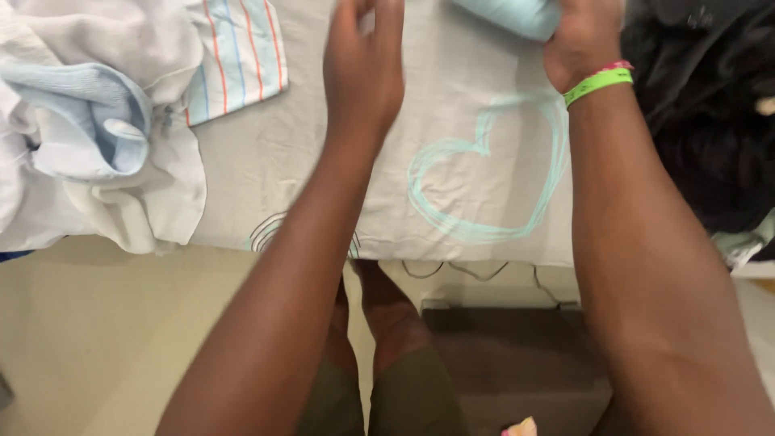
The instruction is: Folding various baby clothes including onesies, shirts, and socks on a bed.
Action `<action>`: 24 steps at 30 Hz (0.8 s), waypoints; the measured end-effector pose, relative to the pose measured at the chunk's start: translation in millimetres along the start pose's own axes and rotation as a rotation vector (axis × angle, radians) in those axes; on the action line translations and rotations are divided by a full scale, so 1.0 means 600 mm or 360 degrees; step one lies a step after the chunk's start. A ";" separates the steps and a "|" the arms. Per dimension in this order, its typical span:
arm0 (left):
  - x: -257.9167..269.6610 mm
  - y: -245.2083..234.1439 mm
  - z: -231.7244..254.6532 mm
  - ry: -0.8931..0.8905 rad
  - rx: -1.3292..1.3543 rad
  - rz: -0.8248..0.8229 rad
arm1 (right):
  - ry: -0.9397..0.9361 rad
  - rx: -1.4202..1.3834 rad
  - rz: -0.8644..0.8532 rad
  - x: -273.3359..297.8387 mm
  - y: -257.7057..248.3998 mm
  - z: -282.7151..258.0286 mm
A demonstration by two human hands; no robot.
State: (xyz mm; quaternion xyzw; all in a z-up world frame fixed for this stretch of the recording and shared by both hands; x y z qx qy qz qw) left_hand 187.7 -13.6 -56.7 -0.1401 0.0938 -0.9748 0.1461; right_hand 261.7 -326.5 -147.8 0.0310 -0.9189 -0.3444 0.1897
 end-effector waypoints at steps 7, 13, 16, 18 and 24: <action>0.206 -0.118 -0.191 -0.0846 0.0196 0.0060 | -0.0762 0.1582 0.0591 0.022 -0.037 -0.022; 0.336 -0.223 -0.233 -0.1089 0.0268 0.0243 | -0.0642 0.2198 0.0711 0.254 0.204 0.109; 0.347 -0.284 -0.228 -0.1131 0.0319 0.0358 | -0.0243 0.2143 0.0657 0.345 0.297 0.211; 0.333 -0.326 -0.217 -0.1110 0.0396 0.0430 | -0.0129 0.2128 0.0542 0.383 0.364 0.267; 0.250 -0.475 -0.174 -0.0943 0.0389 0.0614 | 0.0205 0.1505 0.0138 0.367 0.554 0.378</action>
Point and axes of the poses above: each hand's wrist, its own x-axis away from the middle knuckle, its own y-axis out of the palm, z = x × y, the point moved 10 cm from there along -x, towards the middle knuckle, and after that the axes turned 5 degrees about -x, right-handed, at the moved point
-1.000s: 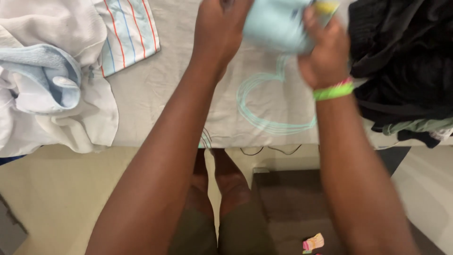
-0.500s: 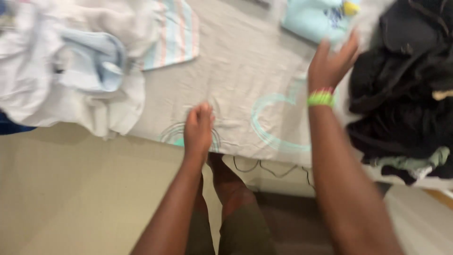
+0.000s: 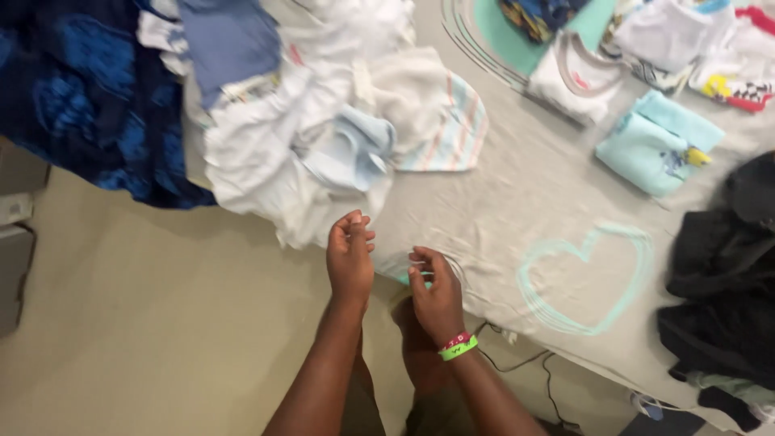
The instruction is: Folding various baby clothes including onesies, shirts, and socks on a bed.
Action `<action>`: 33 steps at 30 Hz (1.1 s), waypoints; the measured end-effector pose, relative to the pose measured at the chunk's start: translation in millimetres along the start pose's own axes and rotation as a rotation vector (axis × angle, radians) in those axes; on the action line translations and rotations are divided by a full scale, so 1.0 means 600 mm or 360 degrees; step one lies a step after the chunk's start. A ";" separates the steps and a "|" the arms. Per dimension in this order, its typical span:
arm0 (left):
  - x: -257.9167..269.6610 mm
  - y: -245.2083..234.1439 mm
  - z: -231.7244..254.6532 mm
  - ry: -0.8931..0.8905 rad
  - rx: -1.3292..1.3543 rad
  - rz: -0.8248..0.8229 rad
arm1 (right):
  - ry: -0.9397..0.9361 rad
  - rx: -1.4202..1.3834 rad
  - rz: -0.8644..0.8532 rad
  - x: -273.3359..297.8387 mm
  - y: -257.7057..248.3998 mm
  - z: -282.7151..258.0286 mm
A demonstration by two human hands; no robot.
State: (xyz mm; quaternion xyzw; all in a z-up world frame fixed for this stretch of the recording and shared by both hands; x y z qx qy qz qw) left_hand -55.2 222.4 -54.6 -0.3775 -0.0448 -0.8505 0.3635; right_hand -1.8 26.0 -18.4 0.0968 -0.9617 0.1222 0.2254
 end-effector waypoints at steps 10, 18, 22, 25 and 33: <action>-0.116 -0.242 0.211 0.0631 -0.0362 0.0556 | -0.0655 0.0435 -0.0493 -0.142 0.279 -0.272; -0.160 -0.293 0.264 0.1085 -0.1257 0.0544 | -0.0556 0.0513 -0.0674 -0.156 0.476 -0.309; -0.111 -0.265 0.304 0.1156 -0.1147 0.0047 | -0.0043 0.0269 -0.0482 -0.152 0.463 -0.236; -0.073 -0.244 0.315 0.1148 -0.0979 -0.0206 | 0.0144 -0.0211 -0.0329 -0.145 0.409 -0.201; -0.047 -0.243 0.332 0.1118 -0.0868 0.0164 | 0.0547 -0.1608 -0.0247 -0.095 0.321 -0.299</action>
Point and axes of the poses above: each hand's wrist, its own x-axis away from the middle knuckle, its own y-axis out of the palm, z = x × y, the point moved 10 cm from there along -x, towards the middle knuckle, and after that the axes turned 5 degrees about -x, right-handed, at the moved point
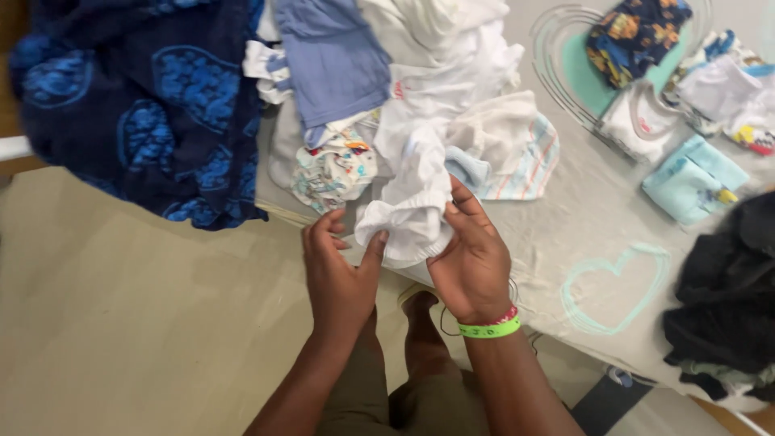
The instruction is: Folding various baby clothes including onesies, shirts, and socks on a bed.
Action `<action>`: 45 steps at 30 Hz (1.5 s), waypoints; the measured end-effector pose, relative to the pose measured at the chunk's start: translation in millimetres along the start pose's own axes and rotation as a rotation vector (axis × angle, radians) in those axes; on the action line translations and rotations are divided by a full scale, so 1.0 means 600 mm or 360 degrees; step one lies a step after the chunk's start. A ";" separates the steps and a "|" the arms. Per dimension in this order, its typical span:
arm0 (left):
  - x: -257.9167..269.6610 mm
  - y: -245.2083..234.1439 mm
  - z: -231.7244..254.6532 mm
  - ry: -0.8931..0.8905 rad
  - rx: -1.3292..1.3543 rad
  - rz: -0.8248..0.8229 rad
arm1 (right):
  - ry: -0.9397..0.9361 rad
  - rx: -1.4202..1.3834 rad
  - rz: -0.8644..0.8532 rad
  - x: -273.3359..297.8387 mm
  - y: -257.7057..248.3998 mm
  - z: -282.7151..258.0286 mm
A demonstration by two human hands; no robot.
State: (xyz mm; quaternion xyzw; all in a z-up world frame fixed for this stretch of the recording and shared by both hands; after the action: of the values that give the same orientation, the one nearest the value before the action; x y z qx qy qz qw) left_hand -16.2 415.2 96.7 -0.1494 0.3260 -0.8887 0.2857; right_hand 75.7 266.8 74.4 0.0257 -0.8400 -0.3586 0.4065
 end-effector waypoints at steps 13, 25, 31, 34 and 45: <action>0.082 0.124 0.064 -0.0926 0.2036 -0.0502 | -0.0484 0.1513 0.0680 0.150 -0.186 -0.118; 0.261 0.237 0.144 -0.1025 0.1499 -0.1163 | -0.0788 0.0526 0.0720 0.266 -0.349 -0.167; 0.322 0.226 0.268 -0.1300 0.2026 -0.1370 | -0.0177 -0.0342 0.0539 0.348 -0.348 -0.187; 0.356 0.203 0.336 -0.1382 0.2180 -0.1517 | 0.0038 -0.0348 0.0272 0.401 -0.312 -0.205; 0.483 0.154 0.491 -0.1064 0.1952 -0.1690 | -0.0009 -0.0288 -0.0257 0.582 -0.216 -0.374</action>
State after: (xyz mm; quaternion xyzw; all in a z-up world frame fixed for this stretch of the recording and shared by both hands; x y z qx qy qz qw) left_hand -75.0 36.6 277.0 -0.3540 -0.4224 -0.8326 -0.0551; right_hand -32.5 -76.9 318.2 0.0555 -0.8006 -0.4645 0.3745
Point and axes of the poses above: each hand's wrist, its own x-axis away from the middle knuckle, its own y-axis out of the palm, z = x × y, the point moved 10 cm from there along -x, towards the middle knuckle, and after that the axes turned 5 degrees about -x, right-handed, at the moved point
